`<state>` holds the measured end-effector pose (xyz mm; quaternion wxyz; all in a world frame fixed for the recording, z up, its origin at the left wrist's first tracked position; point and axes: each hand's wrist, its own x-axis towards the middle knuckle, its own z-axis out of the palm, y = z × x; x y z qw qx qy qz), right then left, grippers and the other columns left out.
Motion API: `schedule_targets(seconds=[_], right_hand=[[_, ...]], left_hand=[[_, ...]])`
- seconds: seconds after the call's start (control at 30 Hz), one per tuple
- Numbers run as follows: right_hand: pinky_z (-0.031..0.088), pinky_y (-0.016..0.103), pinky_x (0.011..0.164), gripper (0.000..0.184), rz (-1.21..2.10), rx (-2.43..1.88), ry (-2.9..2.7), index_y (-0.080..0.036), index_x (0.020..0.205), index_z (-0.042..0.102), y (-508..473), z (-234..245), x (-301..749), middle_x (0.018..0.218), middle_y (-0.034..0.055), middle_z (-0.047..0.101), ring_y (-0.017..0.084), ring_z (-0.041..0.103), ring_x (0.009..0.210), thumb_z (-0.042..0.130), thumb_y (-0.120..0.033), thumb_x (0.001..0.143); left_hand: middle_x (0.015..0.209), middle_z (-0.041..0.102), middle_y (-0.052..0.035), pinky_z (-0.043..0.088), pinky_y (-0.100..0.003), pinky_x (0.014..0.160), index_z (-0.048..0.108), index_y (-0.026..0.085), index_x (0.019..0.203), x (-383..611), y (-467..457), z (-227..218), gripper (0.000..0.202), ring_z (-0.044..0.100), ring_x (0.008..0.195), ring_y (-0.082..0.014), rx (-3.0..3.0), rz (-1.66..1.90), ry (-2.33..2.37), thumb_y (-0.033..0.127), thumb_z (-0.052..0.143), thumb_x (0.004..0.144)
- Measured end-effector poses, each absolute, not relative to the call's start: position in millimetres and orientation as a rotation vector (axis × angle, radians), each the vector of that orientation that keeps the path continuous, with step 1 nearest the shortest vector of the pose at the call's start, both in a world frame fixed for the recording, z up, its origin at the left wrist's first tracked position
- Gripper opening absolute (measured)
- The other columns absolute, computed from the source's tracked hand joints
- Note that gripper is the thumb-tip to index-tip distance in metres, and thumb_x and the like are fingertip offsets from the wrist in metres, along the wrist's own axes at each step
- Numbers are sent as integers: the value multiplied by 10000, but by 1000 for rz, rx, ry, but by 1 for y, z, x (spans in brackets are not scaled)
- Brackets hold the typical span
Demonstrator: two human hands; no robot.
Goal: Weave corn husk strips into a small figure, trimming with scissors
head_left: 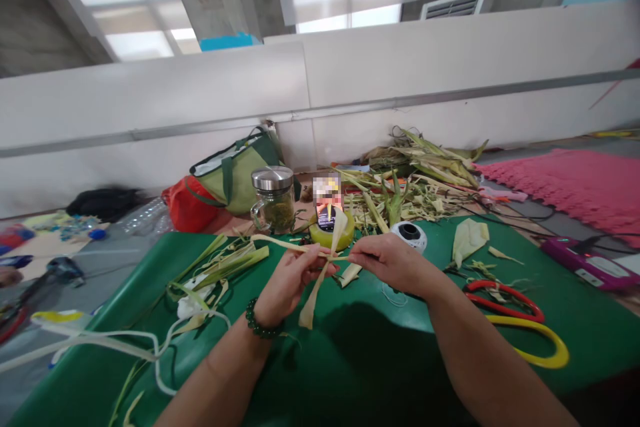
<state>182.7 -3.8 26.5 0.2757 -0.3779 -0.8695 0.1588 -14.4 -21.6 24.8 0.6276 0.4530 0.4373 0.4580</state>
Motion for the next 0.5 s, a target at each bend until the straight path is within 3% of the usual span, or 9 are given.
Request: schedule_targets(seconds=[0.27,0.4,0.5], right_hand=[[406,221,586,221,301,-933,-2313,-177,780,679,1,20,183,735,37,701,140,625,646,514,-267,897],[424,254,617,217,33,-928,-2279,-190,792,685,4,19,184,746,43,697,162,611,682,512,-261,900],[433,296,679,165,-222,-893,-2138,-193,878,683,-6,19,171,786,68,679,197,586,763,543,-280,880]], left_hand=[[581,675,3,493,-229,605,673,144,714,-6,-22,20,364,631,593,-141,1089,1190,1103,405,823,509],[636,703,-23,500,-241,578,672,146,780,-5,-20,16,317,664,641,-175,1116,1186,1128,397,768,612],[613,691,-22,511,-257,616,681,144,760,-4,-19,12,142,654,640,-177,1261,1203,1140,267,712,697]])
